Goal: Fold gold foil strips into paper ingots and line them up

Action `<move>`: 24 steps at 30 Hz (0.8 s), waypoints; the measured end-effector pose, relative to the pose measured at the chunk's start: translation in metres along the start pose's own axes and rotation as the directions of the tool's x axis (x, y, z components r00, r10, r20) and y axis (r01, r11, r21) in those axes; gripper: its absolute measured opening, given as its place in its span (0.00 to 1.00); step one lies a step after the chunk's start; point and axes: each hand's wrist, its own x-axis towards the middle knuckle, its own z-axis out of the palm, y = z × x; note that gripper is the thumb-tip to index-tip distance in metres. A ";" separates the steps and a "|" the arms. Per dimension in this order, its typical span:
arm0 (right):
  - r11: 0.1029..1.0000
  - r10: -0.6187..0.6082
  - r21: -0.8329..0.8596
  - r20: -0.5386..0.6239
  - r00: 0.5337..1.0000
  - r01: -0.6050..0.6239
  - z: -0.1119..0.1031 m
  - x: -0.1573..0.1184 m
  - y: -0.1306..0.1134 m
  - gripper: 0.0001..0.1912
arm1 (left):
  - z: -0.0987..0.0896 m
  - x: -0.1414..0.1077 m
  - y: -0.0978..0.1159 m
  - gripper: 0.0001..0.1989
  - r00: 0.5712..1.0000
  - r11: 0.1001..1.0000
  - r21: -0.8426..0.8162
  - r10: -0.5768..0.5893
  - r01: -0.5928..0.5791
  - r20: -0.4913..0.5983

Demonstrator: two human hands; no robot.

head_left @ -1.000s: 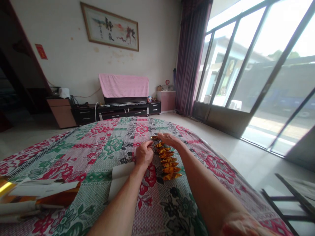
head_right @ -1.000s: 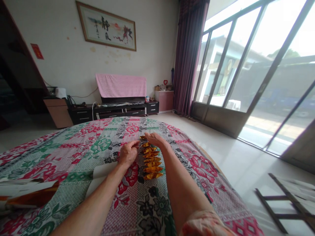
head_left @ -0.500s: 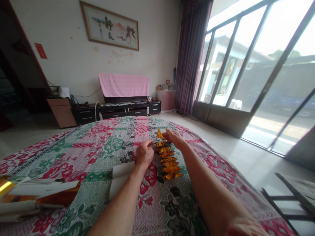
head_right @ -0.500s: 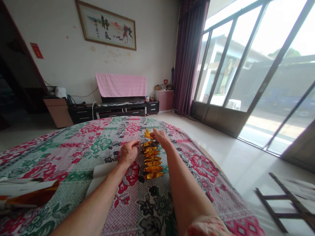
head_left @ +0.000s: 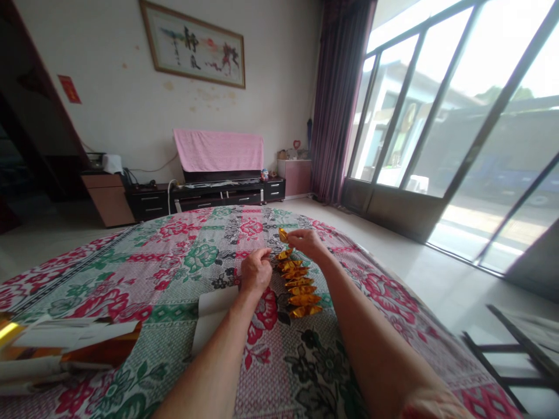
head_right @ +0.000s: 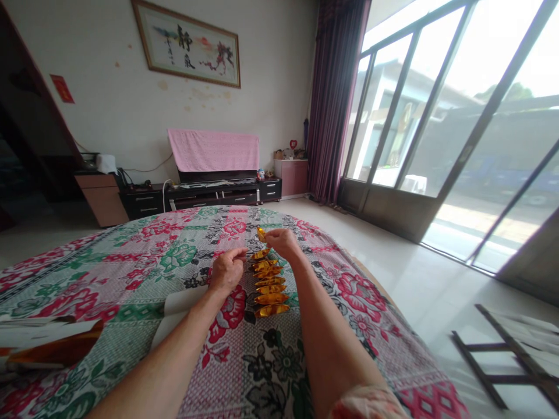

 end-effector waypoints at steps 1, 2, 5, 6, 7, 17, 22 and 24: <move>1.000 -0.007 -0.011 -0.003 1.000 0.007 0.000 0.000 -0.001 0.12 | 0.000 0.000 0.000 0.20 1.000 1.000 0.000 0.002 -0.002 0.000; 1.000 -0.017 -0.022 -0.008 1.000 0.016 0.000 0.000 -0.001 0.12 | 0.000 0.000 0.000 0.20 1.000 1.000 0.001 0.004 -0.004 0.001; 0.996 -0.063 -0.071 -0.025 0.998 0.061 0.001 0.000 -0.003 0.11 | 0.000 0.000 -0.001 0.20 1.000 1.000 -0.002 0.009 -0.009 0.003; 0.994 -0.077 -0.085 -0.033 0.996 0.074 0.002 0.001 -0.004 0.11 | 0.000 0.000 -0.001 0.20 1.000 1.000 -0.003 0.008 -0.008 0.003; 0.992 -0.089 -0.096 -0.040 0.995 0.084 0.003 0.001 -0.004 0.11 | 0.000 0.000 0.000 0.20 1.000 1.000 -0.003 0.008 -0.008 0.003; 0.979 -0.151 -0.148 -0.038 0.988 0.143 0.007 0.002 -0.002 0.10 | 0.001 -0.003 0.004 0.19 0.984 0.975 0.144 0.158 -0.168 0.078; 0.982 -0.118 -0.157 -0.048 0.992 0.109 0.006 0.003 0.001 0.11 | 0.002 -0.002 0.003 0.21 0.976 0.973 0.113 0.191 -0.202 0.099; 0.983 -0.107 -0.154 -0.059 0.993 0.097 0.007 0.003 0.002 0.11 | 0.002 -0.003 0.003 0.21 0.978 0.974 0.116 0.185 -0.196 0.101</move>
